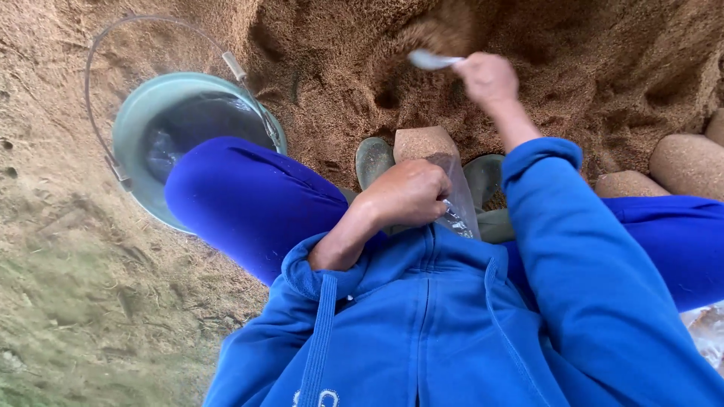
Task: The person is sitting on the ground and using a spoon to scoop grain from a large pile into small plastic bags.
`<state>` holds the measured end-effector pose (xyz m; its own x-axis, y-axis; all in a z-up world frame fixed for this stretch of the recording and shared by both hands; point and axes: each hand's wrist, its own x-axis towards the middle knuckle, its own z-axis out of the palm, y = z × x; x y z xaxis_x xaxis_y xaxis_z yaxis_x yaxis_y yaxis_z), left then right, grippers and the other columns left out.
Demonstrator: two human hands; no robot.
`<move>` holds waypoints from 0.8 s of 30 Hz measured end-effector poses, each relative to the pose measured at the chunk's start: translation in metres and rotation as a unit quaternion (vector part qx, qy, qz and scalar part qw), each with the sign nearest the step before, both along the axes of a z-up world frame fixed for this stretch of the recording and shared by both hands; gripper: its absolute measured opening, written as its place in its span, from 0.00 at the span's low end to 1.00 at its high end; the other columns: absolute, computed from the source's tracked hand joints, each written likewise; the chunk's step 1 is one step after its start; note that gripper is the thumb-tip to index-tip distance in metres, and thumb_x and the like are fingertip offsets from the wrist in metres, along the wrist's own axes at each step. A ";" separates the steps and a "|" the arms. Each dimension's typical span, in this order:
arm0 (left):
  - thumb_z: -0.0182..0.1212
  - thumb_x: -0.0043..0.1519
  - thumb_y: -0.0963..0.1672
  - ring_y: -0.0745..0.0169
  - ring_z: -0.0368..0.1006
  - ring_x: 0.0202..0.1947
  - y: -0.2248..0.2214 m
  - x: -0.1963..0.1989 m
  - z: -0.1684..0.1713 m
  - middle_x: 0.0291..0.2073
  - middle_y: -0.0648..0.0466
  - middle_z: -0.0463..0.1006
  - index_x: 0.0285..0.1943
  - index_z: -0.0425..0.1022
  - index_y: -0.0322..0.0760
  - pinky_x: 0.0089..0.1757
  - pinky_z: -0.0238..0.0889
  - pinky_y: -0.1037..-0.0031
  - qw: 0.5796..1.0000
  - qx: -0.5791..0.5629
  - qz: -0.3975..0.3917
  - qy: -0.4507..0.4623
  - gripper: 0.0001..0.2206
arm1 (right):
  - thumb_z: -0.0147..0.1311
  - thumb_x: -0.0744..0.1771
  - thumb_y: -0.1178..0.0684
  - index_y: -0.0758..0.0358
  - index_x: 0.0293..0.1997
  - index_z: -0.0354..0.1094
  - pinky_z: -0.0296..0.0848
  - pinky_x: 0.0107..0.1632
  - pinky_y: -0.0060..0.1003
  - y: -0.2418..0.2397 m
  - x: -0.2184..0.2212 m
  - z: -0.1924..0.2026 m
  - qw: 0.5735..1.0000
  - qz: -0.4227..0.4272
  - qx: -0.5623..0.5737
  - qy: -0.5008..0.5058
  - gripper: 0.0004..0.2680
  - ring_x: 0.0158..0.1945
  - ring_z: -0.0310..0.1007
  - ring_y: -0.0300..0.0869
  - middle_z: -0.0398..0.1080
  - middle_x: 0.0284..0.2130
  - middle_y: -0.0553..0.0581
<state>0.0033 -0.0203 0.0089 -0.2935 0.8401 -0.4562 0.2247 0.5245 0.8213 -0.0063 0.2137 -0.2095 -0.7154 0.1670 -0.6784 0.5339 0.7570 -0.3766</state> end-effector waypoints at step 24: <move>0.59 0.49 0.41 0.47 0.76 0.24 0.006 0.003 -0.002 0.26 0.47 0.82 0.29 0.82 0.35 0.32 0.71 0.61 1.000 -0.002 -0.025 0.006 0.07 | 0.41 0.75 0.47 0.57 0.36 0.68 0.60 0.27 0.32 0.020 0.011 -0.034 0.986 -0.079 -0.001 0.145 0.13 0.25 0.58 0.36 0.63 0.25 0.47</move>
